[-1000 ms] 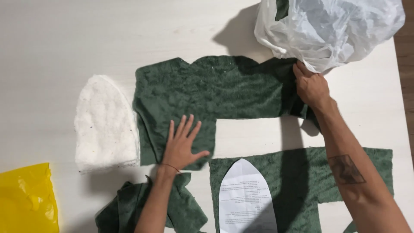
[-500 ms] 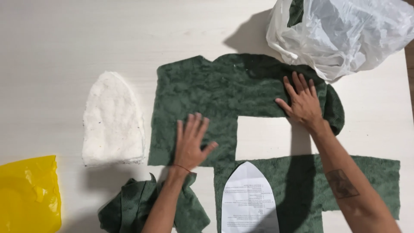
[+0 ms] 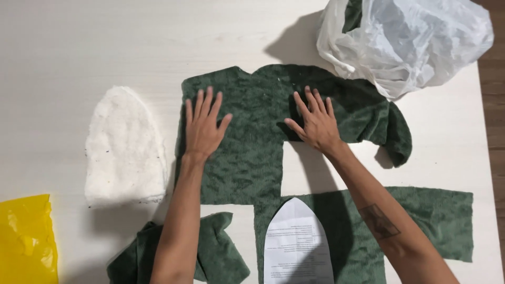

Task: Organizing fabric pieces and aligning a paper pattern on a table.

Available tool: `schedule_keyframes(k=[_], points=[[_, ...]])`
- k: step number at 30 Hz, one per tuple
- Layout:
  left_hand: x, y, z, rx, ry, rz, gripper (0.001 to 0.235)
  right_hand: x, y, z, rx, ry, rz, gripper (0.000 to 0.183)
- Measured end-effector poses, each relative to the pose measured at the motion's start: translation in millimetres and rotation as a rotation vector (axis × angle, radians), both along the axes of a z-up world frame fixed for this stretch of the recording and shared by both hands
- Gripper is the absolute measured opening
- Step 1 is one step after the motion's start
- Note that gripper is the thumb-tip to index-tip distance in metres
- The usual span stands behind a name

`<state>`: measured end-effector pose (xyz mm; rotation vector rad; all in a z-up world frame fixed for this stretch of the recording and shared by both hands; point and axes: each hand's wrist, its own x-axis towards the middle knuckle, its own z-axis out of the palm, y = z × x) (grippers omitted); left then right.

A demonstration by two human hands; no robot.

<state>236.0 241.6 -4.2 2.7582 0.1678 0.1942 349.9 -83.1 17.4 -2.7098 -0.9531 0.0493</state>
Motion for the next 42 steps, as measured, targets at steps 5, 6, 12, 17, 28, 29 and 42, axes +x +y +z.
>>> schedule_keyframes(k=[5,6,12,17,28,29,42], points=[[27,4,-16,0.052,0.055,-0.015,0.078,12,16,-21,-0.065,-0.11,-0.004,0.089],[29,7,-18,0.088,0.068,-0.01,0.078,14,17,-20,-0.067,-0.119,0.0,0.087],[28,32,-26,0.149,0.049,0.024,0.077,27,6,51,0.311,-0.067,0.086,0.048],[50,20,3,0.214,0.038,0.041,0.075,90,-75,68,0.551,-0.038,-0.127,0.009],[209,-238,121,-0.351,-0.526,-0.776,0.028,165,-146,162,0.158,-0.378,-0.22,0.089],[229,-252,122,-0.354,-0.528,-0.783,0.028,172,-143,159,0.155,-0.382,-0.226,0.089],[382,-176,-10,0.252,-0.104,-0.298,0.044,326,-164,30,-0.349,0.008,-0.082,0.076]])
